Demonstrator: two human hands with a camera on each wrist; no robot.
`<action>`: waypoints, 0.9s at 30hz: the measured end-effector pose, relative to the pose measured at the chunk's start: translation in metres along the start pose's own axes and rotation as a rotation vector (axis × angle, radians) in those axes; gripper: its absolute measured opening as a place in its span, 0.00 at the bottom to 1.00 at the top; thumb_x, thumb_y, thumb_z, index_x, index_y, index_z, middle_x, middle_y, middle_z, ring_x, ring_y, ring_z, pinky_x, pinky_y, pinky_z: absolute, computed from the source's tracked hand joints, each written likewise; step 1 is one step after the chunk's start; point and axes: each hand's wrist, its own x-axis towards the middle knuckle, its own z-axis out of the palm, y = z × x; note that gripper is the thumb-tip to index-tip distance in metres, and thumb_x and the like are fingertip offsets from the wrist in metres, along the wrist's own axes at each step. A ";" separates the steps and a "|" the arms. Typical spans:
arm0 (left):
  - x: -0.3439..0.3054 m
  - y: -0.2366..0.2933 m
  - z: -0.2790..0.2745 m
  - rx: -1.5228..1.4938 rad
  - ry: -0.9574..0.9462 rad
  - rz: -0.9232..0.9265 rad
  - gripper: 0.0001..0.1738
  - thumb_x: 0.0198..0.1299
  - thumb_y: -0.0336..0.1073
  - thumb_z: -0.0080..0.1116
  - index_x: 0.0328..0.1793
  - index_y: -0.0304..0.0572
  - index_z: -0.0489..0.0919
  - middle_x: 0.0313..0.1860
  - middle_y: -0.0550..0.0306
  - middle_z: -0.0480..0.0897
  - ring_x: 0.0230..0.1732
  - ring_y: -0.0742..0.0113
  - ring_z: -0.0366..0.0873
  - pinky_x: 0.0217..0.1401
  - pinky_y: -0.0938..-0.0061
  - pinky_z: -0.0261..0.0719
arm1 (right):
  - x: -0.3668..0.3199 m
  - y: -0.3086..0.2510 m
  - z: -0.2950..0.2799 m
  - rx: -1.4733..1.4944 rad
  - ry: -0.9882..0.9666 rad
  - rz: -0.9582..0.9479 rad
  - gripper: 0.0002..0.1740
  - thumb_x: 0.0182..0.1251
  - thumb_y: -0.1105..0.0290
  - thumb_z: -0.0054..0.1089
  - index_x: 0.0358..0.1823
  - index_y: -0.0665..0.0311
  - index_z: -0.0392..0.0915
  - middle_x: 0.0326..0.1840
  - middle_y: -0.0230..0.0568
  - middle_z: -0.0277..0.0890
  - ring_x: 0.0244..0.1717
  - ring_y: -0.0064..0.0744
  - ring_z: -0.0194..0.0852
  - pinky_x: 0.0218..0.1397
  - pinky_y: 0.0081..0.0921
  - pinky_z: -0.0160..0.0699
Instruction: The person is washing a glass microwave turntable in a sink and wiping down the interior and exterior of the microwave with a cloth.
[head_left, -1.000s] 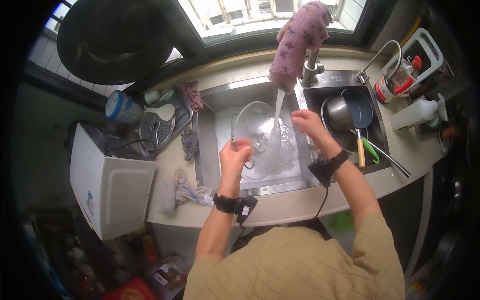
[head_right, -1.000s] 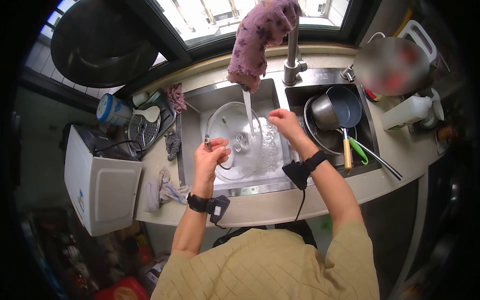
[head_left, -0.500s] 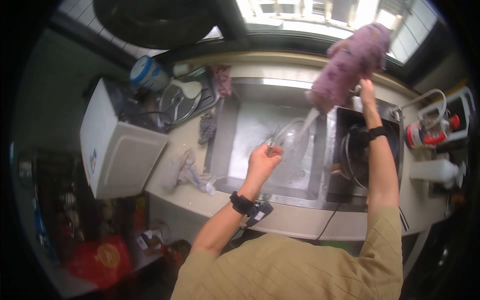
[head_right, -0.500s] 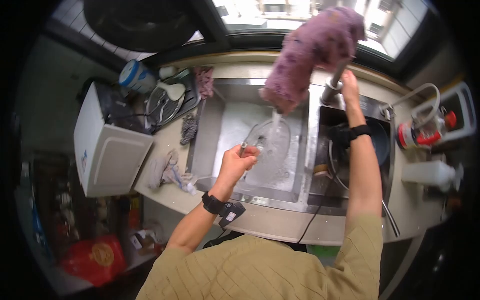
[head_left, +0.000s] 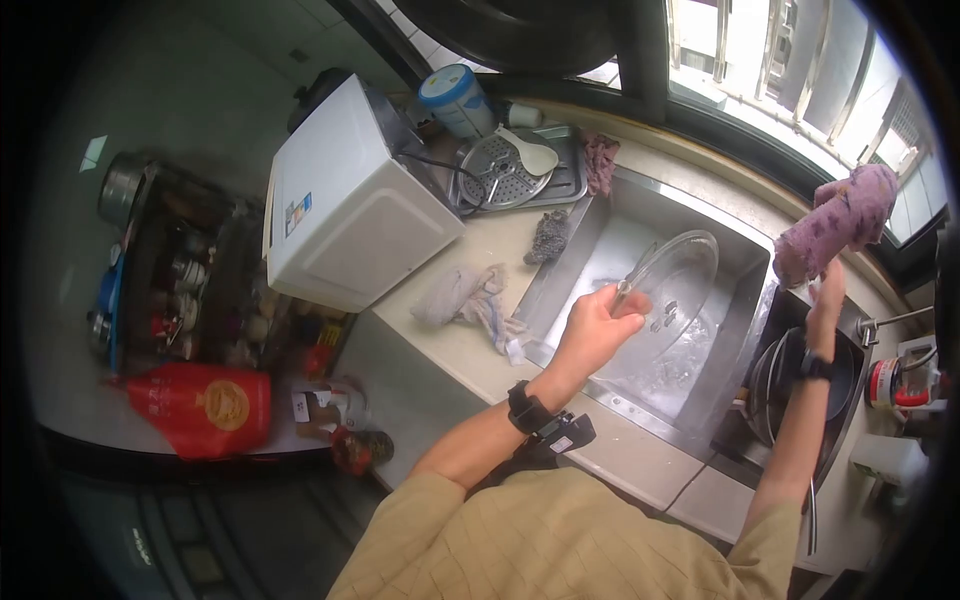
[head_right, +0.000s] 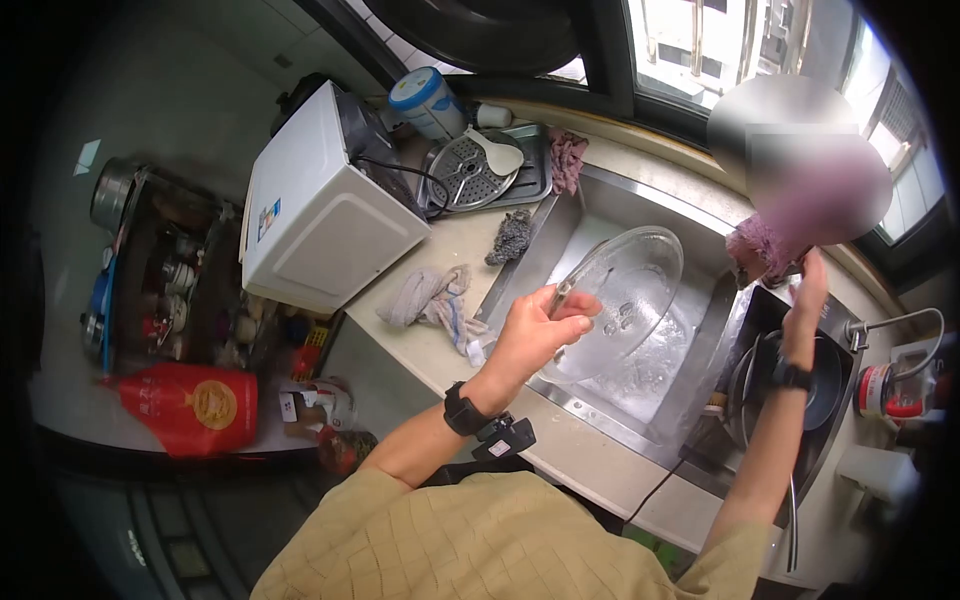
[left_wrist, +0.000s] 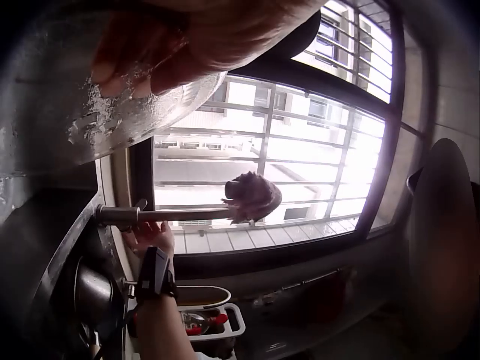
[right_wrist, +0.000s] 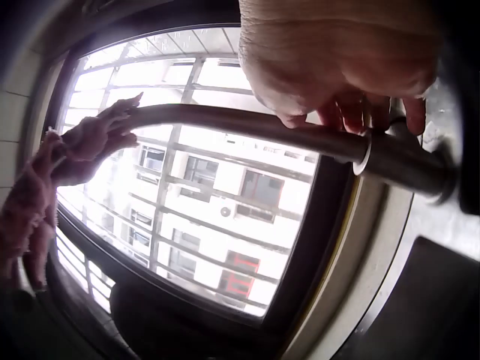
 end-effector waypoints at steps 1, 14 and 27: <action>-0.002 0.002 -0.005 -0.012 0.000 0.069 0.14 0.52 0.25 0.55 0.46 0.29 0.75 0.41 0.55 0.80 0.42 0.76 0.76 0.41 0.83 0.73 | -0.017 0.014 0.000 -0.032 -0.055 -0.015 0.19 0.66 0.57 0.47 0.53 0.60 0.70 0.42 0.31 0.73 0.39 0.18 0.71 0.35 0.15 0.65; -0.107 0.041 -0.150 0.502 0.114 0.579 0.07 0.50 0.30 0.59 0.36 0.41 0.78 0.18 0.48 0.74 0.18 0.53 0.72 0.20 0.70 0.67 | -0.318 0.073 0.141 -0.726 -0.918 -0.658 0.22 0.54 0.64 0.61 0.50 0.63 0.73 0.54 0.53 0.70 0.55 0.46 0.69 0.55 0.34 0.69; -0.146 0.002 -0.255 0.681 0.368 0.565 0.12 0.50 0.25 0.60 0.42 0.34 0.79 0.26 0.56 0.82 0.19 0.75 0.70 0.25 0.81 0.68 | -0.383 0.137 0.269 -0.827 -0.715 -1.105 0.23 0.49 0.74 0.53 0.50 0.51 0.69 0.46 0.41 0.65 0.45 0.42 0.68 0.40 0.40 0.70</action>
